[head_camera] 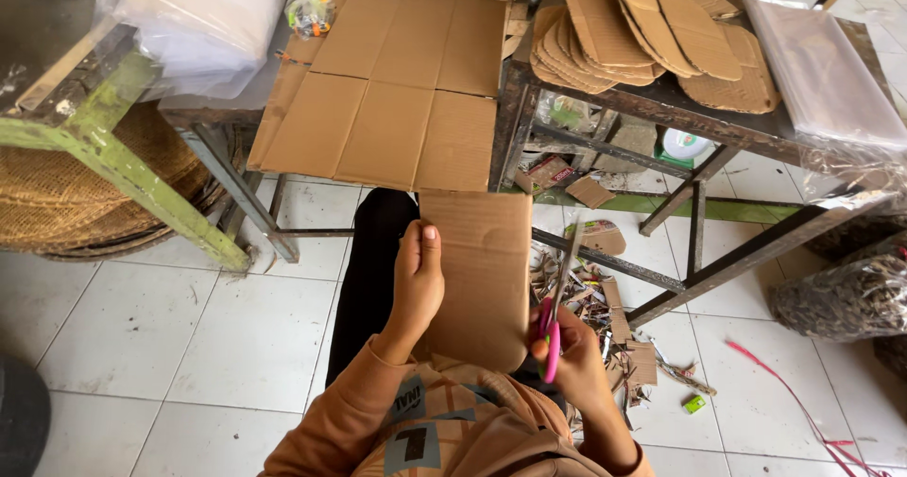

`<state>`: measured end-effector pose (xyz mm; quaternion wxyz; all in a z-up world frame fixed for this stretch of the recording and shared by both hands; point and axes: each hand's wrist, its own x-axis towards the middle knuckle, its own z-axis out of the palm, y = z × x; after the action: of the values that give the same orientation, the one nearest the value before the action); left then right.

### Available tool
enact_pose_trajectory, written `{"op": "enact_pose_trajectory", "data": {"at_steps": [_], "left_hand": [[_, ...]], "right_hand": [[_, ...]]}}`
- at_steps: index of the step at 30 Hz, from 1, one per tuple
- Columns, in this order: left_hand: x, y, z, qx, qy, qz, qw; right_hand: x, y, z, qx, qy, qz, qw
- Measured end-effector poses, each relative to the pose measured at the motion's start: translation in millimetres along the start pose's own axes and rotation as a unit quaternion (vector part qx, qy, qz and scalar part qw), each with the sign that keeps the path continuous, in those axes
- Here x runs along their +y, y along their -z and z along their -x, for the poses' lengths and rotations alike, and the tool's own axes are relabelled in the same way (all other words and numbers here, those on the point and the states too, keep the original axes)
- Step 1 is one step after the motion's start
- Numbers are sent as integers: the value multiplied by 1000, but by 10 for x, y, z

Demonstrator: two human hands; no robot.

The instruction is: The person uses pink-handled scissors to cut a rectangular piece of corrugated cardboard into a rounded rectangular shape. The person repeatedly trims the edges and corners, then places the finished piece on a nearby stack of similar cutouts.

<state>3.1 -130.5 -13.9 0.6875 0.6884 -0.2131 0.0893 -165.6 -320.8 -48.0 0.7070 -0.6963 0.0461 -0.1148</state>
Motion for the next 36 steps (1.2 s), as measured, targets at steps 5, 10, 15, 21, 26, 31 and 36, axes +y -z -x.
{"op": "enact_pose_trajectory", "data": {"at_steps": [5, 10, 15, 21, 26, 31, 36], "left_hand": [[220, -5, 51, 43, -75, -140, 986], [404, -32, 56, 10, -6, -173, 985], [468, -16, 72, 7, -60, -189, 980], [465, -70, 115, 23, -59, -179, 982], [487, 28, 43, 7, -74, -235, 969], [604, 145, -63, -38, -210, -300, 930], [737, 292, -194, -92, -242, -316, 913]], "right_hand": [[-216, -78, 14, -42, 13, 83, 996], [-308, -95, 37, -48, -6, 111, 993], [-108, -77, 63, -40, 20, 57, 997], [138, -30, 36, 9, 22, 76, 997], [67, 75, 39, 35, -49, 132, 989], [-146, 75, 10, -9, 20, 137, 990], [-198, 68, 26, -28, 0, 138, 990]]}}
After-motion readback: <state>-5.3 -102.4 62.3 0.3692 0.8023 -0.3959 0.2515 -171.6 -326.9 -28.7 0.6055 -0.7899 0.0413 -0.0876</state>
